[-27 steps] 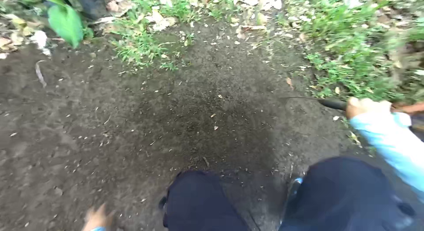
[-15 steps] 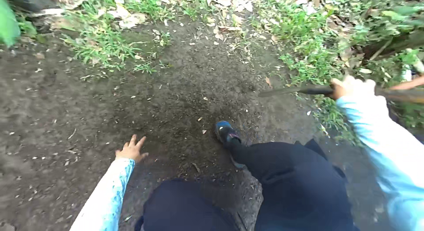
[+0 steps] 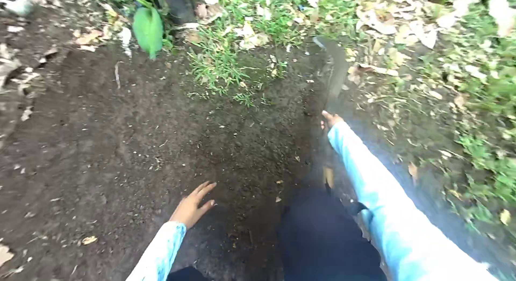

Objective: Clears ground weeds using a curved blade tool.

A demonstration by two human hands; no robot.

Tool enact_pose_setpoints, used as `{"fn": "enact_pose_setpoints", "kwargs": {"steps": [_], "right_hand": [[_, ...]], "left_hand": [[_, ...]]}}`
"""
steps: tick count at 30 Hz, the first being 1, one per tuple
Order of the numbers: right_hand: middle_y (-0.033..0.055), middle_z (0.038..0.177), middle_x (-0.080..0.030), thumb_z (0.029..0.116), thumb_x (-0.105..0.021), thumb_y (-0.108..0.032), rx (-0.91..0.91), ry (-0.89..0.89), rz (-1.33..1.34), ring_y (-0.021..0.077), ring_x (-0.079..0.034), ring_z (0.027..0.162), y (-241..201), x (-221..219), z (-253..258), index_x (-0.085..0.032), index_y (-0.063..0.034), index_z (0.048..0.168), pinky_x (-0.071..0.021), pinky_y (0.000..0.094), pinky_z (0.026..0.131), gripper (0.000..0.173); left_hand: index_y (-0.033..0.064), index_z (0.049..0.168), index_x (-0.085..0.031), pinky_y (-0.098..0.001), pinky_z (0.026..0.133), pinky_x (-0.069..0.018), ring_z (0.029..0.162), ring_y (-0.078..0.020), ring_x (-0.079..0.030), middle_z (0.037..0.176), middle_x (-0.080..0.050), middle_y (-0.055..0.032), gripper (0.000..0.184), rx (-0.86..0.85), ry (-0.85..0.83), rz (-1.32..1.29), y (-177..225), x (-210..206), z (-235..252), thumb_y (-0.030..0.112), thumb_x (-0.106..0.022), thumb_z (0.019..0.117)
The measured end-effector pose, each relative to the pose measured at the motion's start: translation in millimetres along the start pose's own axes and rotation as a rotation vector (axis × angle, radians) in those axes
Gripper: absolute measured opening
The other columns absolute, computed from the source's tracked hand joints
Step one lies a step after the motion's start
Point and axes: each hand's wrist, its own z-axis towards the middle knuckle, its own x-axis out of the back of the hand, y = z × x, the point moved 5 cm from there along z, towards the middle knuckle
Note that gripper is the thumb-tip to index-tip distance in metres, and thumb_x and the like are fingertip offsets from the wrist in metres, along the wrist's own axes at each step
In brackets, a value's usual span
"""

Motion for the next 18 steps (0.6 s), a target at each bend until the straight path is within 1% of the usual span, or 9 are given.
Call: {"fn": "enact_pose_setpoints", "kwargs": {"steps": [2, 4, 5, 7, 10, 13, 14, 16, 18], "right_hand": [[0.0147, 0.103, -0.059, 0.1069, -0.057, -0.023, -0.017, -0.029, -0.113, 0.0161, -0.056, 0.070, 0, -52, 31, -0.041, -0.0014, 0.149, -0.0521, 0.0318, 0.066, 0.050], [0.0254, 0.115, -0.062, 0.1040, -0.059, -0.015, -0.024, -0.121, -0.372, 0.0281, -0.063, 0.085, 48, -85, 27, -0.037, 0.0046, 0.151, -0.0555, 0.0426, 0.079, 0.056], [0.0297, 0.120, -0.063, 0.1000, -0.063, -0.013, -0.006, -0.159, -0.511, 0.0346, -0.067, 0.092, 82, -85, 22, -0.037, 0.0058, 0.151, -0.0568, 0.0479, 0.084, 0.061], [0.0317, 0.135, -0.060, 0.0984, -0.067, -0.016, -0.060, -0.336, -0.776, 0.0410, -0.068, 0.112, 123, -58, 3, -0.023, 0.0003, 0.160, -0.0547, 0.0538, 0.098, 0.077], [0.0285, 0.123, -0.064, 0.1020, -0.065, -0.019, -0.115, -0.405, -0.761, 0.0358, -0.070, 0.094, 113, -22, -5, -0.019, -0.0048, 0.162, -0.0576, 0.0490, 0.085, 0.076], [0.0178, 0.097, -0.059, 0.1038, -0.061, -0.012, -0.124, -0.238, -0.395, 0.0192, -0.058, 0.065, 54, -33, 11, -0.020, 0.0002, 0.158, -0.0531, 0.0336, 0.064, 0.069], [0.0158, 0.095, -0.058, 0.1046, -0.059, -0.010, -0.144, -0.186, -0.305, 0.0166, -0.057, 0.064, 39, -45, 19, -0.019, 0.0010, 0.157, -0.0522, 0.0311, 0.062, 0.067], [0.0203, 0.109, -0.060, 0.1030, -0.061, -0.009, -0.150, -0.168, -0.387, 0.0229, -0.064, 0.078, 47, -61, 35, -0.019, 0.0021, 0.158, -0.0555, 0.0350, 0.073, 0.070], [0.0303, 0.137, -0.059, 0.0978, -0.067, -0.012, -0.099, -0.316, -0.717, 0.0379, -0.066, 0.117, 86, -56, 38, -0.020, 0.0040, 0.160, -0.0532, 0.0498, 0.102, 0.079]], "left_hand": [[0.0174, 0.153, -0.049, -0.0613, 0.116, -0.0373, 0.145, -0.0385, -0.045, 0.163, -0.038, -0.0167, 0.056, 0.096, 0.028, -0.019, -7, 2, -27, 0.028, -0.065, 0.1005], [0.0163, 0.152, -0.051, -0.0596, 0.116, -0.0379, 0.145, -0.0382, -0.045, 0.162, -0.039, -0.0172, 0.055, 0.197, 0.050, -0.036, -14, 6, -44, 0.025, -0.067, 0.1002], [0.0155, 0.151, -0.052, -0.0580, 0.117, -0.0376, 0.145, -0.0375, -0.045, 0.161, -0.040, -0.0173, 0.054, 0.228, 0.067, -0.053, -15, 9, -47, 0.024, -0.067, 0.0999], [0.0136, 0.150, -0.052, -0.0576, 0.117, -0.0378, 0.145, -0.0385, -0.045, 0.160, -0.041, -0.0189, 0.054, 0.255, 0.078, -0.068, -10, 18, -49, 0.021, -0.068, 0.0994], [0.0137, 0.150, -0.052, -0.0611, 0.113, -0.0401, 0.142, -0.0418, -0.048, 0.160, -0.040, -0.0202, 0.054, 0.271, 0.075, -0.012, 4, 43, -43, 0.020, -0.069, 0.0989], [0.0120, 0.149, -0.053, -0.0632, 0.110, -0.0417, 0.139, -0.0438, -0.050, 0.159, -0.042, -0.0214, 0.053, 0.255, 0.121, 0.066, 28, 78, -35, 0.019, -0.069, 0.0989], [0.0116, 0.149, -0.053, -0.0635, 0.111, -0.0414, 0.139, -0.0437, -0.050, 0.159, -0.042, -0.0216, 0.053, 0.242, 0.138, 0.086, 36, 89, -33, 0.018, -0.069, 0.0986], [0.0122, 0.149, -0.053, -0.0656, 0.109, -0.0413, 0.138, -0.0449, -0.050, 0.158, -0.043, -0.0221, 0.054, 0.225, 0.133, 0.135, 51, 105, -33, 0.018, -0.069, 0.0982], [0.0160, 0.150, -0.053, -0.0666, 0.110, -0.0400, 0.139, -0.0445, -0.050, 0.160, -0.042, -0.0197, 0.055, 0.225, 0.108, 0.208, 63, 126, -40, 0.021, -0.070, 0.0979]]}}
